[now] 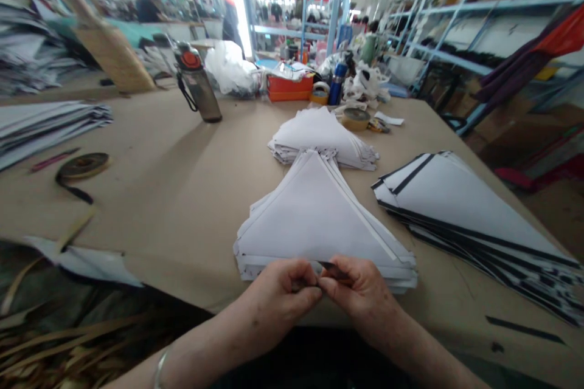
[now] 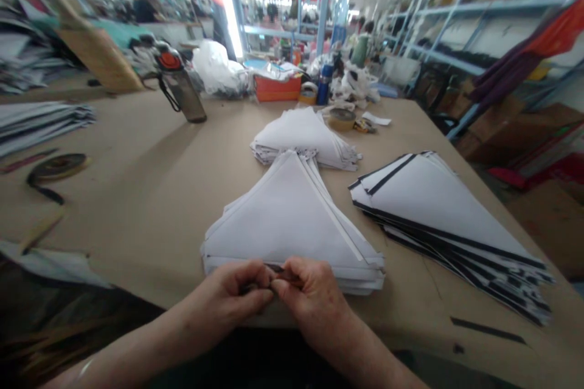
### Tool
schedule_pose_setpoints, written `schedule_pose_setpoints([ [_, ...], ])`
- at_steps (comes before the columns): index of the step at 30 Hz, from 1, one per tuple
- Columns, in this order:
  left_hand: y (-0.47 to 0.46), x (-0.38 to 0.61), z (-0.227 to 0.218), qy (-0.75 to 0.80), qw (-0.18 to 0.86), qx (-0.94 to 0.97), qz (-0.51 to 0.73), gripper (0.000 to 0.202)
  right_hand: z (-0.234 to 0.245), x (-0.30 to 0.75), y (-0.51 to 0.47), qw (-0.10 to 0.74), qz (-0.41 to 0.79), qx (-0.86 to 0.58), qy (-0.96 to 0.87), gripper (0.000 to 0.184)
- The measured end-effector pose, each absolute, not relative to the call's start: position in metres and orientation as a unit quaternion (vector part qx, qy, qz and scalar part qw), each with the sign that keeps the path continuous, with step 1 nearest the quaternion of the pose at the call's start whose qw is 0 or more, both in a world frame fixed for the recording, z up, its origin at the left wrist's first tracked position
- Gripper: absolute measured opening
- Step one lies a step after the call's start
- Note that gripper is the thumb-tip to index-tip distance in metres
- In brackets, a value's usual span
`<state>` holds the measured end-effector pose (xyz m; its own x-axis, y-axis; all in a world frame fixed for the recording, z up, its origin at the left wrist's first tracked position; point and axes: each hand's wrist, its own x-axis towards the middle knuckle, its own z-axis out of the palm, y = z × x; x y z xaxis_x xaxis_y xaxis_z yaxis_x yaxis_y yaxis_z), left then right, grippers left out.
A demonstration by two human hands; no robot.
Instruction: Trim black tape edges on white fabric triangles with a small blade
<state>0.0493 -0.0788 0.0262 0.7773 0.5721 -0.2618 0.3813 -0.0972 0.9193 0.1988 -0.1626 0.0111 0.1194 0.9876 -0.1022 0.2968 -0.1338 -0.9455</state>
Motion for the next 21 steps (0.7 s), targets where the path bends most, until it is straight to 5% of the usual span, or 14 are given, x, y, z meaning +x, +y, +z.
schedule_pose_setpoints([
  [10, -0.051, 0.025, 0.024, 0.346, 0.536, 0.769, -0.042, 0.028, 0.032, 0.25, -0.192, 0.473, 0.366, -0.697, -0.397, 0.014],
  [21, -0.082, 0.052, 0.039, 0.242, 0.614, 0.742, 0.115, 0.011, 0.028, 0.215, -0.183, 0.491, 0.558, -0.549, -0.383, 0.026],
])
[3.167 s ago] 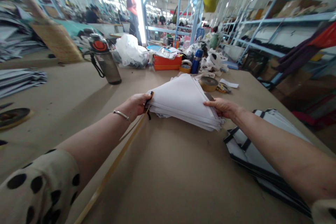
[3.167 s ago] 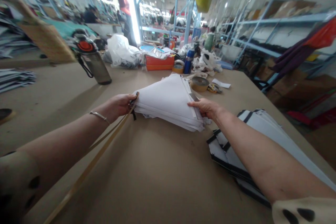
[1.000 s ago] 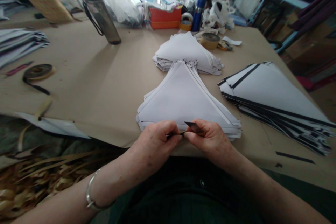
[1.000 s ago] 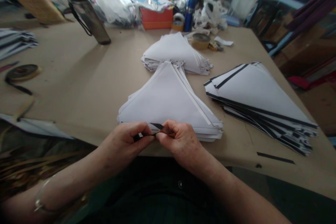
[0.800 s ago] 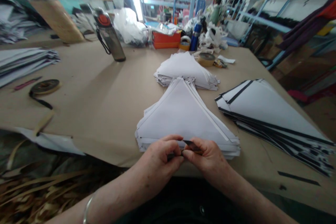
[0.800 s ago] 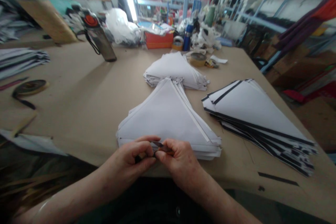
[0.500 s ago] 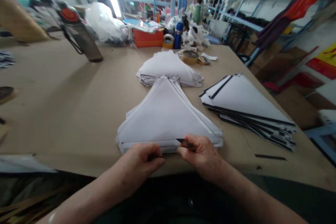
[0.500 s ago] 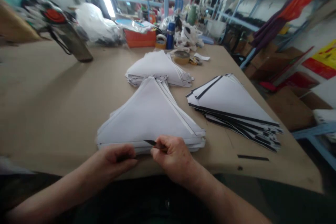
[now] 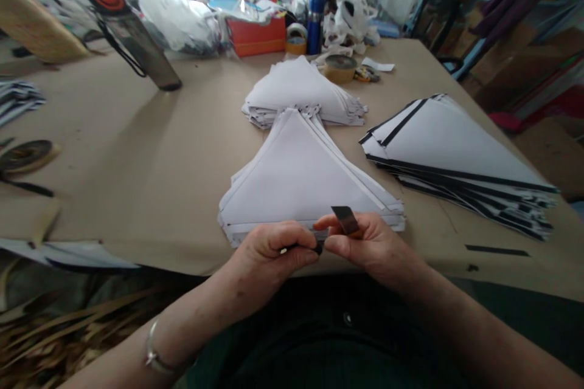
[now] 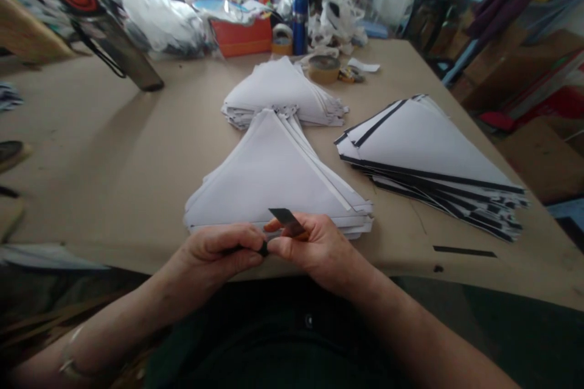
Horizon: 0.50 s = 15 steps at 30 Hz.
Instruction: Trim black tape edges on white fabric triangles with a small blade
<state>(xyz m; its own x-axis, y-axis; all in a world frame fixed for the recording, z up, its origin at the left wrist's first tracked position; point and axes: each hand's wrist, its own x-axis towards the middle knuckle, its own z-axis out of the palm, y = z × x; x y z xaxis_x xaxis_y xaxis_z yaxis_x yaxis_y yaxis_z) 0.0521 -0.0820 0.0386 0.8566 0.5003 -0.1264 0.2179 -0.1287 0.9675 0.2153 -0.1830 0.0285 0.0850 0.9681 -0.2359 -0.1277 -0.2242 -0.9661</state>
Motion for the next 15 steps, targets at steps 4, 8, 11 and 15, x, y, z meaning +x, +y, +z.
schedule_pose_setpoints([
  [4, -0.0808, 0.0492, 0.0337, 0.237, 0.632, 0.726, 0.129, 0.009, 0.0315, 0.2127, -0.1771, 0.463, 0.622, -0.492, -0.396, 0.018],
  [8, -0.0785, 0.0471, 0.03, 0.239, 0.626, 0.732, 0.123, 0.01, 0.0284, 0.2115, -0.1773, 0.467, 0.62, -0.513, -0.367, 0.013],
  [11, -0.078, 0.0464, 0.0284, 0.25, 0.617, 0.736, 0.125, 0.01, 0.0251, 0.2116, -0.1784, 0.461, 0.607, -0.535, -0.363, 0.015],
  [15, -0.0785, 0.0467, 0.0282, 0.265, 0.601, 0.746, 0.109, 0.011, 0.0231, 0.2101, -0.1777, 0.451, 0.587, -0.554, -0.382, 0.015],
])
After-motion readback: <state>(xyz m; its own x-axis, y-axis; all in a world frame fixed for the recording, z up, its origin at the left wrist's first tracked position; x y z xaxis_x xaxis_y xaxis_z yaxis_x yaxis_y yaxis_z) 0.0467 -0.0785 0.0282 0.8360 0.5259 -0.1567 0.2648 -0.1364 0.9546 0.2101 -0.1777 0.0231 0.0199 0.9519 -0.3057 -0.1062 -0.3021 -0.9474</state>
